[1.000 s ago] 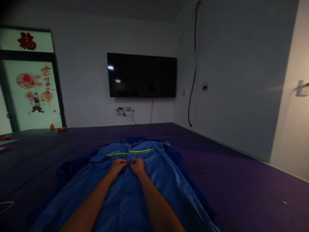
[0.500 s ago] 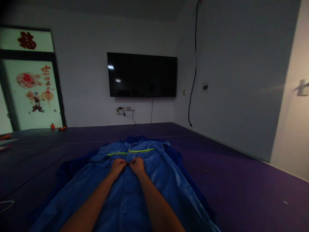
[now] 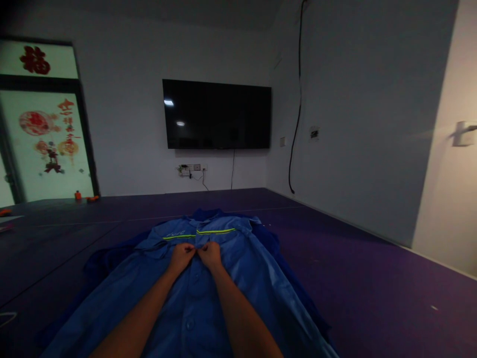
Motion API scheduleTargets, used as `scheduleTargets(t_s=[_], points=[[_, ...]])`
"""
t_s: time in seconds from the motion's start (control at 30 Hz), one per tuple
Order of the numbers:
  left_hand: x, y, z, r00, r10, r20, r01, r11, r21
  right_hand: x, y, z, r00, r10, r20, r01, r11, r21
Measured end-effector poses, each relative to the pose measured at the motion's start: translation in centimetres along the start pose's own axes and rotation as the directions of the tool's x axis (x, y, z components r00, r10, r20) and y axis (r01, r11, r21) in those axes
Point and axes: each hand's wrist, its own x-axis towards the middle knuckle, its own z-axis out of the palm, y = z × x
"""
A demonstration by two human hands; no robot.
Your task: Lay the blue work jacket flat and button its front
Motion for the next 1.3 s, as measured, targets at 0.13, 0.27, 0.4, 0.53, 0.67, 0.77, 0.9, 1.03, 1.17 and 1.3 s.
scheduleTargets(t_s=[0.13, 0.27, 0.4, 0.53, 0.67, 0.77, 0.9, 1.03, 1.17, 1.3], points=[[-0.01, -0.19, 0.13, 0.999, 0.038, 0.006, -0.038, 0.998, 0.046, 0.1, 0.13, 0.18, 1.0, 0.016, -0.01, -0.015, 1.0, 0.016], [-0.14, -0.25, 0.09, 0.998, 0.062, 0.018, -0.063, 0.994, 0.086, 0.22, 0.36, 0.36, 1.0, 0.018, -0.008, -0.018, 0.999, 0.043], [-0.18, -0.25, 0.12, 0.997, 0.079, 0.024, -0.081, 0.99, 0.119, 0.27, 0.51, 0.45, 1.0, 0.013, -0.004, -0.013, 0.997, 0.07], [-0.07, -0.29, 0.23, 0.995, 0.093, 0.029, -0.096, 0.985, 0.145, 0.31, 0.48, 0.46, 1.0, 0.013, -0.009, -0.012, 0.995, 0.096], [0.06, -0.39, 0.33, 0.994, 0.106, 0.031, -0.109, 0.981, 0.158, 0.34, 0.39, 0.4, 1.0, 0.019, -0.022, -0.017, 0.993, 0.117], [0.09, -0.49, 0.33, 0.993, 0.111, 0.031, -0.114, 0.981, 0.157, 0.31, 0.36, 0.42, 0.999, 0.022, -0.027, -0.018, 0.991, 0.13], [0.03, -0.61, 0.26, 0.993, 0.115, 0.027, -0.118, 0.982, 0.149, 0.28, 0.41, 0.55, 0.999, 0.023, -0.032, -0.018, 0.989, 0.147], [0.0, -0.72, 0.25, 0.993, 0.116, 0.027, -0.119, 0.982, 0.146, 0.33, 0.46, 0.63, 0.999, 0.019, -0.039, -0.013, 0.987, 0.163], [0.09, -0.79, 0.28, 0.993, 0.112, 0.027, -0.115, 0.983, 0.146, 0.37, 0.45, 0.57, 0.999, 0.006, -0.036, 0.0, 0.985, 0.172], [0.18, -0.8, 0.28, 0.994, 0.107, 0.031, -0.11, 0.983, 0.149, 0.32, 0.41, 0.51, 0.999, 0.004, -0.038, 0.003, 0.984, 0.18]])
